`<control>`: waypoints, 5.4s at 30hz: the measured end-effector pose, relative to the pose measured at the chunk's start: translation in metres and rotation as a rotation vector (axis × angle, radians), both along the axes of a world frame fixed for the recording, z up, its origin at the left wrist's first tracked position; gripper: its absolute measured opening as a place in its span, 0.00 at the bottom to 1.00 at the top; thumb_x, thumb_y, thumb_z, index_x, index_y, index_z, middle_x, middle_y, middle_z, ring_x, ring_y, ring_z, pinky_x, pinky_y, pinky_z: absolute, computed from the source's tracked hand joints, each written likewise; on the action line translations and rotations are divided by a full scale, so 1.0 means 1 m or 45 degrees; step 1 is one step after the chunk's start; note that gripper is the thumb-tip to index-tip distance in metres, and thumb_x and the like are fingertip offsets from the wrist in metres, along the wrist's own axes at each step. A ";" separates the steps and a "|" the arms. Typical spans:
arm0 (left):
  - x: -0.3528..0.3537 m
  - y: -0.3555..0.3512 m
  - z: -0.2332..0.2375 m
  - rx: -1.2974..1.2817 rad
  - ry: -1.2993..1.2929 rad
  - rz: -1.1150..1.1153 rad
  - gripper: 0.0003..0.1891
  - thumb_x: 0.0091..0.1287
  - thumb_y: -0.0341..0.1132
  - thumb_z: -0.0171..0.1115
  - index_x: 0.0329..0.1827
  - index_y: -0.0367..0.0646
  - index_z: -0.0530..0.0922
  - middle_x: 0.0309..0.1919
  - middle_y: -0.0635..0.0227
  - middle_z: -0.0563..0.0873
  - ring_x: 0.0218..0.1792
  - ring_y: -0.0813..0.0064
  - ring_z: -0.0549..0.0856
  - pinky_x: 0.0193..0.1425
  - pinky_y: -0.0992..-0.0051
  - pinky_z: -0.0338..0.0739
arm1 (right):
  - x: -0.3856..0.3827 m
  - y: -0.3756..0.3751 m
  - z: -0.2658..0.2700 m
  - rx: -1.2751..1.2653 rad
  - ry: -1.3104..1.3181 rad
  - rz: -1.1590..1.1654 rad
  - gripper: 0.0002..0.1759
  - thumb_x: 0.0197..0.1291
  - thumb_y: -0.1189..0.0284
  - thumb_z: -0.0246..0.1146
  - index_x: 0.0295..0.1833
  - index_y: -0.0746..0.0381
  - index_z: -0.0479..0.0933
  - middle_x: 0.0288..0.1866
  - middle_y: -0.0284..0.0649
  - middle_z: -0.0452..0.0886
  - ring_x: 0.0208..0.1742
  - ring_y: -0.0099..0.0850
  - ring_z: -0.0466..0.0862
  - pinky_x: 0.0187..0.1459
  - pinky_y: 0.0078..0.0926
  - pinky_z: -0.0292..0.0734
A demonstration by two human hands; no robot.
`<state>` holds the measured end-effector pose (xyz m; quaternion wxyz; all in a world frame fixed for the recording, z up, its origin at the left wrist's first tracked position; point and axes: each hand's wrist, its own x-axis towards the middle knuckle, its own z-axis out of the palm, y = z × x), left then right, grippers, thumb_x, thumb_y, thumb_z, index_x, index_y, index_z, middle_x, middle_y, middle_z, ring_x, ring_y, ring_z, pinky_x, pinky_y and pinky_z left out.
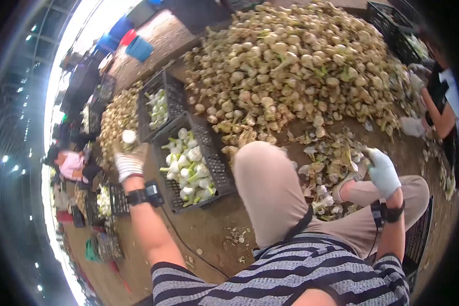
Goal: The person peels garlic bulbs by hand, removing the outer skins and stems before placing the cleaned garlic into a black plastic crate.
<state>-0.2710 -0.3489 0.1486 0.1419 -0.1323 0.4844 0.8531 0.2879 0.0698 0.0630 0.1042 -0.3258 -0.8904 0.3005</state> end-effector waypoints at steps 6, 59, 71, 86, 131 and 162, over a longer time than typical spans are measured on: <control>0.063 0.169 -0.011 0.222 0.143 -0.760 0.19 0.69 0.47 0.56 0.55 0.44 0.77 0.57 0.56 0.79 0.62 0.56 0.74 0.68 0.47 0.66 | -0.047 0.012 -0.042 -0.238 -0.151 0.090 0.15 0.63 0.70 0.57 0.54 0.61 0.78 0.46 0.52 0.82 0.49 0.51 0.81 0.49 0.41 0.76; 0.353 0.353 -0.111 -0.402 1.265 -1.480 0.31 0.53 0.24 0.73 0.61 0.42 0.70 0.50 0.62 0.80 0.50 0.72 0.82 0.56 0.73 0.79 | -0.021 0.014 0.001 -0.697 0.891 -0.493 0.26 0.63 0.80 0.59 0.68 0.62 0.68 0.51 0.40 0.79 0.44 0.26 0.81 0.43 0.22 0.78; 0.359 0.342 -0.099 -0.468 1.630 -1.289 0.34 0.53 0.23 0.72 0.63 0.42 0.67 0.51 0.60 0.78 0.50 0.69 0.80 0.54 0.73 0.78 | -0.020 0.019 0.002 -0.620 0.730 -0.590 0.13 0.66 0.66 0.61 0.44 0.65 0.79 0.32 0.38 0.83 0.31 0.25 0.77 0.34 0.25 0.74; 0.359 0.343 -0.098 0.134 0.100 -1.632 0.26 0.67 0.36 0.59 0.67 0.43 0.65 0.58 0.61 0.76 0.57 0.68 0.78 0.63 0.66 0.75 | -0.045 0.013 -0.029 -1.131 1.108 -0.133 0.41 0.64 0.45 0.61 0.68 0.68 0.67 0.58 0.34 0.78 0.58 0.22 0.74 0.61 0.22 0.68; 0.349 0.372 -0.136 -0.513 0.854 -1.407 0.12 0.70 0.39 0.64 0.47 0.40 0.81 0.32 0.75 0.82 0.30 0.86 0.75 0.33 0.82 0.71 | -0.049 0.005 -0.040 -1.009 0.610 -0.416 0.13 0.62 0.73 0.58 0.49 0.64 0.81 0.30 0.27 0.78 0.27 0.17 0.72 0.29 0.16 0.68; 0.343 0.343 -0.096 -0.569 1.453 -1.391 0.06 0.63 0.22 0.64 0.41 0.42 0.82 0.42 0.65 0.79 0.44 0.73 0.80 0.46 0.76 0.77 | -0.054 0.038 -0.066 0.139 0.466 -0.584 0.06 0.60 0.75 0.62 0.41 0.64 0.76 0.36 0.51 0.78 0.38 0.49 0.80 0.42 0.40 0.76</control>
